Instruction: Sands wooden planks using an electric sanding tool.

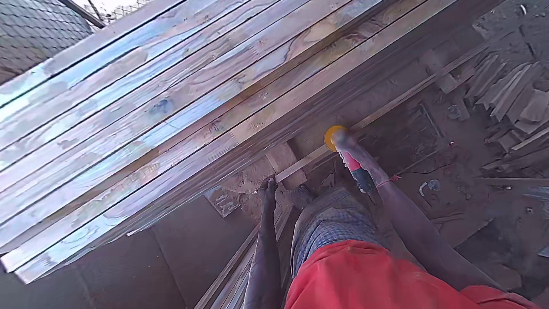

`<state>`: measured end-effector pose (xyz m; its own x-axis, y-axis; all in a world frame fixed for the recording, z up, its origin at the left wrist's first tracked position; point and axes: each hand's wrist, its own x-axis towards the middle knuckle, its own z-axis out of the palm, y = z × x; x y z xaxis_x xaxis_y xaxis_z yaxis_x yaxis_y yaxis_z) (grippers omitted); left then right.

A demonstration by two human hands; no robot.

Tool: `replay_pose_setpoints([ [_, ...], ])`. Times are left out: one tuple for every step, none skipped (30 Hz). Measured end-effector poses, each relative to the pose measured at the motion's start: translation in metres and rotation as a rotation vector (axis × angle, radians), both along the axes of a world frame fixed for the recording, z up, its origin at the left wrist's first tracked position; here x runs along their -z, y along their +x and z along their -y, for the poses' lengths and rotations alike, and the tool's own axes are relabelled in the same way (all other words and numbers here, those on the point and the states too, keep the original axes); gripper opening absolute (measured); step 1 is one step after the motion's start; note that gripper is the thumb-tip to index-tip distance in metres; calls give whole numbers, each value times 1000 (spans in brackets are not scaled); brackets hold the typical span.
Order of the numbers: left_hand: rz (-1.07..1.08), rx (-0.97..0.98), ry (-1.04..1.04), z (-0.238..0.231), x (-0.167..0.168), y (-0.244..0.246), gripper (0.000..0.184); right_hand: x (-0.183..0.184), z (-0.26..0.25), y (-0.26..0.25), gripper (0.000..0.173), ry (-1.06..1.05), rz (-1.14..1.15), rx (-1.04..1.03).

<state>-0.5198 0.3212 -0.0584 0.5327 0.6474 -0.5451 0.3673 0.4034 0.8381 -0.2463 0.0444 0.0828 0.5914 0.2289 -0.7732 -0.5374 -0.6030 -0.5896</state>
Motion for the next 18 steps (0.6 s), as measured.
replay_pose_setpoints([
  [-7,5,-11,0,-1,1,30,-4,7,15,65,-17,10,36],
  [-10,-1,-19,0,0,1,31,-5,16,32,65,-19,15,80],
  [-19,-10,-25,0,-1,1,31,-3,28,48,66,-8,18,124],
  [-25,-23,-35,1,-1,1,31,-2,40,64,66,6,24,166],
  [-34,-40,-49,1,-1,2,32,-3,53,81,65,13,28,199],
  [-47,-57,-63,2,-2,3,32,-4,67,98,64,13,32,230],
  [-65,-73,-72,2,-2,4,33,-3,82,115,64,16,35,259],
  [-83,-85,-78,3,-4,6,34,-3,96,133,65,22,38,285],
  [-100,-97,-84,4,-7,8,36,-7,109,150,65,31,42,308],
  [-119,-107,-90,5,-10,10,38,-16,121,164,65,36,55,333],
  [-144,-112,-91,6,-14,11,41,-27,132,176,65,36,71,355],
  [-165,-121,-84,7,-17,13,43,-35,144,191,64,34,88,383],
  [-184,-116,-68,8,-20,16,43,-38,158,212,65,37,96,404],
  [-208,-100,-48,10,-25,18,44,-34,174,236,65,33,104,431],
  [-226,-85,-37,11,-28,21,44,-25,191,266,65,36,115,458],
  [-242,-73,-28,12,-31,24,45,-21,207,292,66,28,132,485],
  [-257,-61,-22,12,-34,26,45,-19,223,313,67,14,152,513],
  [-269,-51,-21,12,-37,29,45,-18,238,334,69,-2,177,540],
])
